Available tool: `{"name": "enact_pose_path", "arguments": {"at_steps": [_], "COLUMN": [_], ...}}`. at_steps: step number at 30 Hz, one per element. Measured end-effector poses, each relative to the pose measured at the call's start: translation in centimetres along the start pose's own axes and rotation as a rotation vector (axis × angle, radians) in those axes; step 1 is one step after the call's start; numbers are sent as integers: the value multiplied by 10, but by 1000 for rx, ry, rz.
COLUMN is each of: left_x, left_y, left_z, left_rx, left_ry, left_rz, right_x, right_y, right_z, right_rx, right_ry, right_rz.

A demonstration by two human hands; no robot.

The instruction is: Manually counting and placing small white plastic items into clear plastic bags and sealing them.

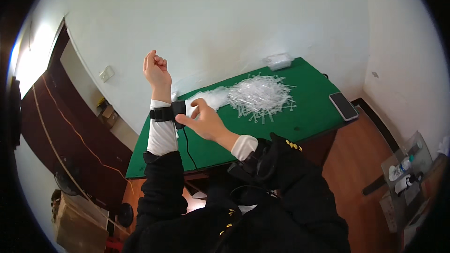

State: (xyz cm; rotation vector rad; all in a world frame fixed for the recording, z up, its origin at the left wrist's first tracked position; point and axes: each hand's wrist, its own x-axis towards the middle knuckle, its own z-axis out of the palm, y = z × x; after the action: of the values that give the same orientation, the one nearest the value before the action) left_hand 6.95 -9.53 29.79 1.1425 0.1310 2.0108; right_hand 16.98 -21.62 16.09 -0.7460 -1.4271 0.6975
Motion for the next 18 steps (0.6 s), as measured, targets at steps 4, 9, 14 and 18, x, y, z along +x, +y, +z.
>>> {"name": "enact_pose_path", "arguments": {"at_steps": [4,9,14,18], "left_x": [-31,-46,-55,-59], "left_y": [-12,-11,1,3], "left_z": [24,16,14,18], "left_rx": [-43,484,898,984], "left_ry": [-54,-45,-207,-396], "left_rz": [45,467,851,1039], "right_x": [-7,-40,-85,-69], "right_y": [-6,1,-3,1], "right_z": [-1,-1,38,42], "right_rx": [-8,112,248,258], "right_ry": [-17,-32,25,22], "right_rz": [6,55,156,121]}}
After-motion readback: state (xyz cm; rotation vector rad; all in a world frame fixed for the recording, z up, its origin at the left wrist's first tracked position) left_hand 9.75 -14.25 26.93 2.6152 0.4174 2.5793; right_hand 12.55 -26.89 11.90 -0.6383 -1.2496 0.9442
